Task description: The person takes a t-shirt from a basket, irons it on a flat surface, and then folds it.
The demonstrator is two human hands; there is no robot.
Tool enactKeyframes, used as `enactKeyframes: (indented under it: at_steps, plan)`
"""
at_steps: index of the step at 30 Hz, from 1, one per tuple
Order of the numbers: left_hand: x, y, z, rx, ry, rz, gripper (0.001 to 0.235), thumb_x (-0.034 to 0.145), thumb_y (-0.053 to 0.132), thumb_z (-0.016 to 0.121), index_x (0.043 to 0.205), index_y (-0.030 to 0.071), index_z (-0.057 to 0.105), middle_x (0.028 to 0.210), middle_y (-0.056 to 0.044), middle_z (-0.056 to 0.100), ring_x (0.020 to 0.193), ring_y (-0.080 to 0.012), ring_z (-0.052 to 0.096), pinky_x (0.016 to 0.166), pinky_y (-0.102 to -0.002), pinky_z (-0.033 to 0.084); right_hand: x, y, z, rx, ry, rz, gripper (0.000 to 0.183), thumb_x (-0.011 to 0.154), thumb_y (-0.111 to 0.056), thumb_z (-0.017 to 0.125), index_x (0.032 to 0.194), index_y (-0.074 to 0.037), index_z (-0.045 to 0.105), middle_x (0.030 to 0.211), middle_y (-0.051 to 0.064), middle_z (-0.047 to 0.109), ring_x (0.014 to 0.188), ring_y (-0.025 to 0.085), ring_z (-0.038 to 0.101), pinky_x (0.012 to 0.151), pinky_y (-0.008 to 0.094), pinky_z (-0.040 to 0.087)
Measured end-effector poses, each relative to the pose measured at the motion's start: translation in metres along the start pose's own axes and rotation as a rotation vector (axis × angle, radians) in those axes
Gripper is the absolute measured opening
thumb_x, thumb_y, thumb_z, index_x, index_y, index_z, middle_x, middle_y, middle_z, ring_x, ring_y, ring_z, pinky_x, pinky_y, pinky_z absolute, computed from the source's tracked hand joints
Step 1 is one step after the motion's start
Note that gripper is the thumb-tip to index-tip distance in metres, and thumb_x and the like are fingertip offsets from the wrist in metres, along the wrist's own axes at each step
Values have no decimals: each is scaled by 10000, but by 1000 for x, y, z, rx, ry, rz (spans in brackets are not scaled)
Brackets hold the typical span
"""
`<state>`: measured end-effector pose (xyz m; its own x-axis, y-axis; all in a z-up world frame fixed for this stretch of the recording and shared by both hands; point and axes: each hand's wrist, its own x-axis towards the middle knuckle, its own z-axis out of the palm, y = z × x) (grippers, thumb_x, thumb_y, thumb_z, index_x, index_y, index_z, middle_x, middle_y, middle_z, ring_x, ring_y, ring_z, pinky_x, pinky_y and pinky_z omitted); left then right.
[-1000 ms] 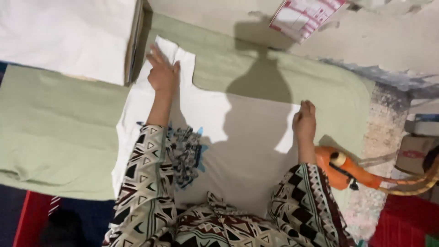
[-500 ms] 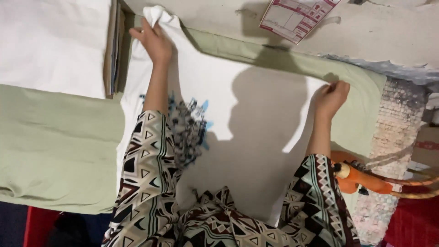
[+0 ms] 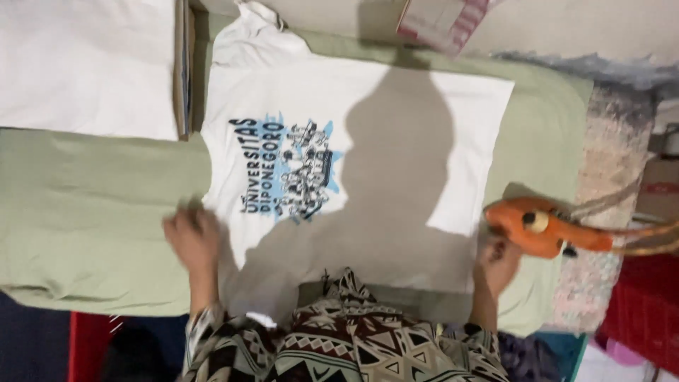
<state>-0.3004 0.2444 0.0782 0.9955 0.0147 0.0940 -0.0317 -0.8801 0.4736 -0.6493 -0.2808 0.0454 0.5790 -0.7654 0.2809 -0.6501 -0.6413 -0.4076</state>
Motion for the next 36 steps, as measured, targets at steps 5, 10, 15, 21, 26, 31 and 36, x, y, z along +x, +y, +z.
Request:
enactKeyframes:
  at_steps: [5, 10, 15, 21, 26, 31, 36]
  plan:
    - [-103, -77, -16, 136, -26, 17, 293, 1039, 311, 656, 1089, 23, 688, 1075, -194, 595, 1015, -433, 640, 896, -496, 508, -79, 25, -31, -171, -155, 309, 236, 1013, -233, 701, 1051, -2, 728, 953, 236, 701, 937, 433, 686, 842, 504, 536]
    - [-109, -46, -44, -241, -588, -375, 666, 915, 559, 741, 1368, 81, 645, 1358, -137, 525, 1278, -388, 540, 1064, -519, 445, -77, 49, -9, -17, -474, 681, 750, 925, -720, 685, 1359, -110, 658, 1259, 188, 681, 1200, 396, 624, 961, 544, 511]
    - [-124, -22, -72, -591, -464, -405, 487, 1107, 388, 489, 1333, -42, 462, 1283, -318, 477, 1280, -415, 447, 1068, -529, 340, -95, 35, -17, 329, -176, 576, 403, 1104, -402, 645, 1103, -1, 679, 957, 195, 652, 902, 311, 632, 792, 479, 500]
    - [-134, -50, -94, -724, -414, -441, 497, 1078, 276, 560, 1372, -93, 403, 1285, -307, 491, 1264, -350, 460, 1067, -513, 375, -109, 80, -29, 373, -49, 619, 343, 1071, -394, 712, 912, -101, 632, 666, 37, 561, 516, 168, 575, 467, 325, 448]
    - [-136, -99, -62, -611, -441, -396, 336, 1046, 281, 625, 1196, -9, 546, 1060, -199, 601, 1052, -316, 576, 904, -469, 475, -127, 50, -51, 92, -235, 510, 373, 1047, -450, 722, 1095, -93, 622, 912, 207, 676, 908, 413, 682, 756, 515, 513]
    - [-127, -59, -103, 32, -578, -466, 475, 999, 437, 604, 1309, 87, 519, 1238, -259, 658, 1164, -456, 635, 941, -567, 521, -90, -40, -101, -488, -781, 327, 454, 1020, -136, 556, 1444, -298, 581, 1377, 192, 490, 1234, 456, 604, 968, 561, 554]
    - [-81, -82, -56, 156, -317, -238, 516, 910, 389, 667, 1257, 20, 568, 1160, -244, 630, 1056, -441, 626, 877, -534, 522, 38, -22, -148, -425, -364, -16, 696, 827, -272, 809, 1471, -134, 584, 1348, 343, 443, 1137, 594, 485, 994, 635, 370]
